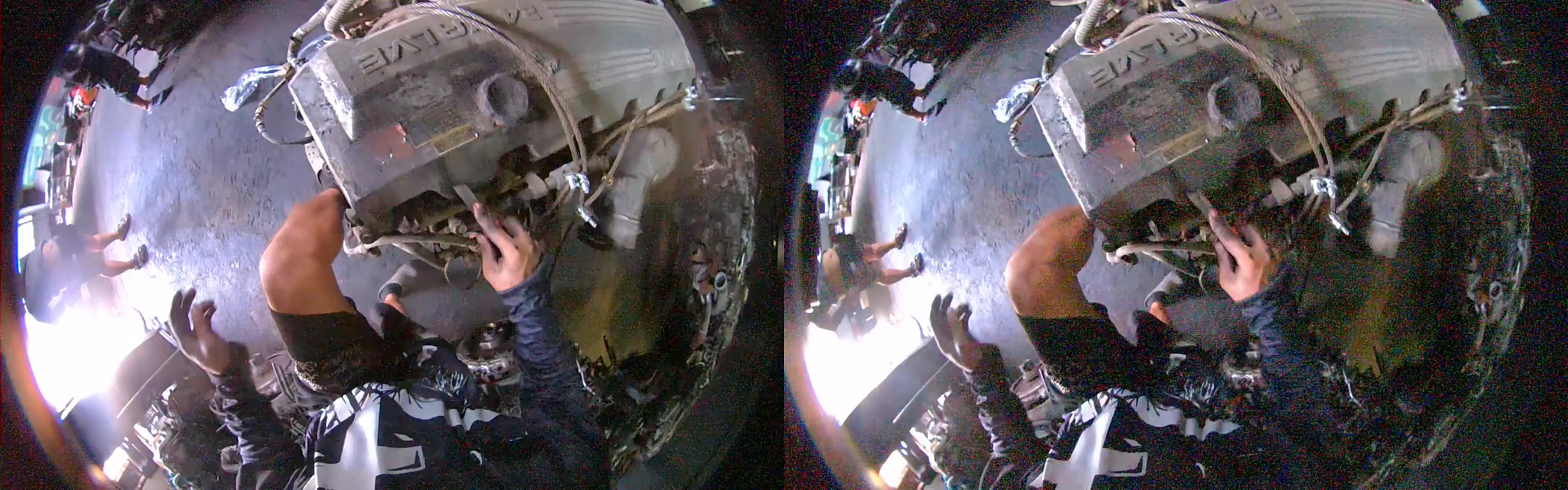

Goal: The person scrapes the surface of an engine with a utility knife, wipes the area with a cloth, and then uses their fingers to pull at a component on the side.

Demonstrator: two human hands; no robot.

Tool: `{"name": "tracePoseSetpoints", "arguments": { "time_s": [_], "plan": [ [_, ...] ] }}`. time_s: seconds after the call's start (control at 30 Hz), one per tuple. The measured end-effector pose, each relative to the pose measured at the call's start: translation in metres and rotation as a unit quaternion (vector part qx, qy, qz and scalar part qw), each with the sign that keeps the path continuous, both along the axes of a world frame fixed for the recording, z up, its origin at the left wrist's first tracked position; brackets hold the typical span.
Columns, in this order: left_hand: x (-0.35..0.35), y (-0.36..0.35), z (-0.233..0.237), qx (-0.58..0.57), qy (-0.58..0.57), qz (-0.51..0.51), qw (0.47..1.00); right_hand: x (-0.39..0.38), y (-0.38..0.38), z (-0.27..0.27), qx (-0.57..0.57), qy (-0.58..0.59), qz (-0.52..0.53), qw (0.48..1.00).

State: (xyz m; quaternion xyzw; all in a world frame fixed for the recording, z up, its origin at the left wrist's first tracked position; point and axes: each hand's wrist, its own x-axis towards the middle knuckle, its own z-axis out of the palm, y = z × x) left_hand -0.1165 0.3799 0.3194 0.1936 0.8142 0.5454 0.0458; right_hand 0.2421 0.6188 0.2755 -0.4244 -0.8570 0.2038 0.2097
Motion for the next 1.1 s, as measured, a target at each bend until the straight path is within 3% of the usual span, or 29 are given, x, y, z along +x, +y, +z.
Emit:
{"name": "tracePoseSetpoints", "arguments": {
  "time_s": [0.03, 0.13, 0.17, 0.2, 0.23, 0.27, 0.3, 0.37, 0.4, 0.43, 0.47, 0.53, 0.57, 0.6, 0.67, 0.8, 0.87, 0.9, 1.1],
  "plan": [
    [-0.010, -0.019, -0.007, -0.011, -0.011, 0.060, 0.998, 0.004, -0.003, -0.006, -0.017, 0.029, 0.006, 0.999],
    [-0.044, -0.128, -0.084, -0.115, -0.048, 0.006, 0.992, -0.001, -0.008, 0.002, -0.061, 0.107, -0.054, 0.991],
    [-0.034, -0.150, -0.097, -0.277, 0.034, -0.019, 0.960, 0.001, -0.010, -0.003, -0.060, 0.094, -0.076, 0.991],
    [-0.048, -0.213, -0.156, -0.340, 0.089, -0.110, 0.930, 0.003, -0.012, -0.008, -0.060, 0.080, -0.098, 0.990],
    [-0.011, -0.191, -0.147, -0.378, 0.025, -0.114, 0.918, 0.009, -0.013, -0.020, -0.087, 0.068, -0.087, 0.990],
    [0.007, -0.206, -0.180, -0.226, -0.065, -0.149, 0.960, 0.013, -0.014, -0.027, -0.114, 0.055, -0.076, 0.989],
    [0.022, -0.137, -0.179, -0.286, -0.082, -0.206, 0.932, 0.013, -0.017, -0.029, -0.152, 0.021, -0.108, 0.982],
    [0.045, 0.072, -0.110, -0.456, -0.037, -0.321, 0.829, 0.012, -0.019, -0.031, -0.197, 0.057, -0.124, 0.971],
    [0.062, 0.147, -0.057, -0.491, -0.039, -0.357, 0.793, 0.010, -0.020, -0.032, -0.242, 0.097, -0.140, 0.955],
    [0.077, 0.191, -0.005, -0.513, -0.046, -0.381, 0.768, 0.006, -0.024, -0.026, -0.197, 0.072, -0.136, 0.968],
    [0.099, 0.202, 0.046, -0.517, -0.085, -0.369, 0.768, 0.008, -0.026, -0.033, -0.249, 0.094, -0.129, 0.955],
    [0.106, 0.206, 0.066, -0.519, -0.123, -0.357, 0.767, 0.000, -0.029, -0.034, -0.215, 0.074, -0.111, 0.967],
    [0.098, 0.203, 0.055, -0.489, -0.119, -0.402, 0.765, -0.005, -0.031, -0.032, -0.309, 0.081, -0.138, 0.938],
    [0.096, 0.202, 0.053, -0.474, -0.117, -0.424, 0.763, -0.013, -0.032, -0.029, -0.212, 0.078, -0.122, 0.966],
    [0.095, 0.203, 0.055, -0.463, -0.115, -0.448, 0.756, -0.015, -0.035, -0.043, -0.154, 0.066, -0.137, 0.976],
    [0.095, 0.202, 0.054, -0.467, -0.104, -0.445, 0.757, -0.019, -0.034, -0.050, -0.153, 0.036, -0.145, 0.977],
    [0.094, 0.202, 0.048, -0.472, -0.109, -0.439, 0.757, -0.030, -0.030, -0.048, -0.059, 0.066, -0.109, 0.990],
    [0.095, 0.203, 0.048, -0.475, -0.112, -0.439, 0.755, -0.034, -0.030, -0.037, -0.168, 0.072, -0.157, 0.970],
    [0.103, 0.211, 0.072, -0.482, -0.157, -0.400, 0.764, -0.034, -0.032, -0.055, -0.122, 0.095, -0.149, 0.977]
  ]
}}
